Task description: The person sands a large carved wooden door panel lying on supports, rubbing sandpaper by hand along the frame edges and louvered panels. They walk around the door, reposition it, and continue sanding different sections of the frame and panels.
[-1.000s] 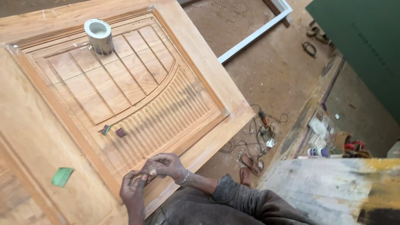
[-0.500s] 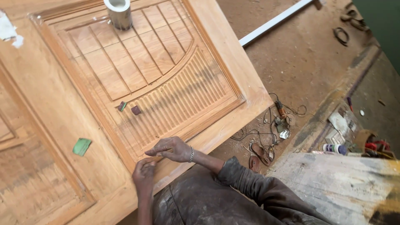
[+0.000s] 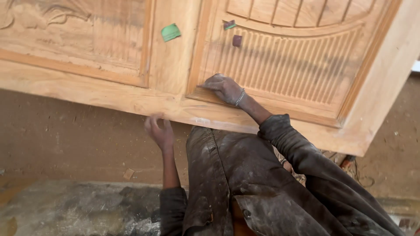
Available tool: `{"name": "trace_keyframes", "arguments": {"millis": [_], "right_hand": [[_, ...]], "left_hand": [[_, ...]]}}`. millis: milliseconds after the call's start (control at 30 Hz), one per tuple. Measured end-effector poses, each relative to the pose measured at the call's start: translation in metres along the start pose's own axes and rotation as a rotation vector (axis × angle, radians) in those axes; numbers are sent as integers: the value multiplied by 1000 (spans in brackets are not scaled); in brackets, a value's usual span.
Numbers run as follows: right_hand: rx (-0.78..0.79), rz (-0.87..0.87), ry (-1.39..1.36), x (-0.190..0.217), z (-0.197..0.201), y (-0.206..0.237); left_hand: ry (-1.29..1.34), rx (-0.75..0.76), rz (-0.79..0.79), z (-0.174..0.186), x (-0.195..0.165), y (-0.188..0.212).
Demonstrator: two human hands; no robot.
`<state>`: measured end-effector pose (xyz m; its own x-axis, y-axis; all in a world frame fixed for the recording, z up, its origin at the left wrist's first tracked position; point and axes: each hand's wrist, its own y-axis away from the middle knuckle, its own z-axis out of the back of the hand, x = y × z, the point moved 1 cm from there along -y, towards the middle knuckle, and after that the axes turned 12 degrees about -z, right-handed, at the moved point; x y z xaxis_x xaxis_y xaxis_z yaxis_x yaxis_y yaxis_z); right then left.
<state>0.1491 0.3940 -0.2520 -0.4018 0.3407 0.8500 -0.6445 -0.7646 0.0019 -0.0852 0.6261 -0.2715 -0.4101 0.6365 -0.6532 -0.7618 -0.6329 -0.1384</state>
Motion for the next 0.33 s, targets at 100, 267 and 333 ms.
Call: {"name": "trace_keyframes", "arguments": {"millis": [100, 267, 333], "right_hand": [[13, 101, 183, 13, -7, -14], [16, 195, 378, 16, -23, -14], [6, 203, 402, 19, -25, -5]], "left_hand": [[-53, -65, 135, 11, -1, 38], [553, -118, 751, -4, -2, 36], [683, -100, 838, -41, -23, -31]]}}
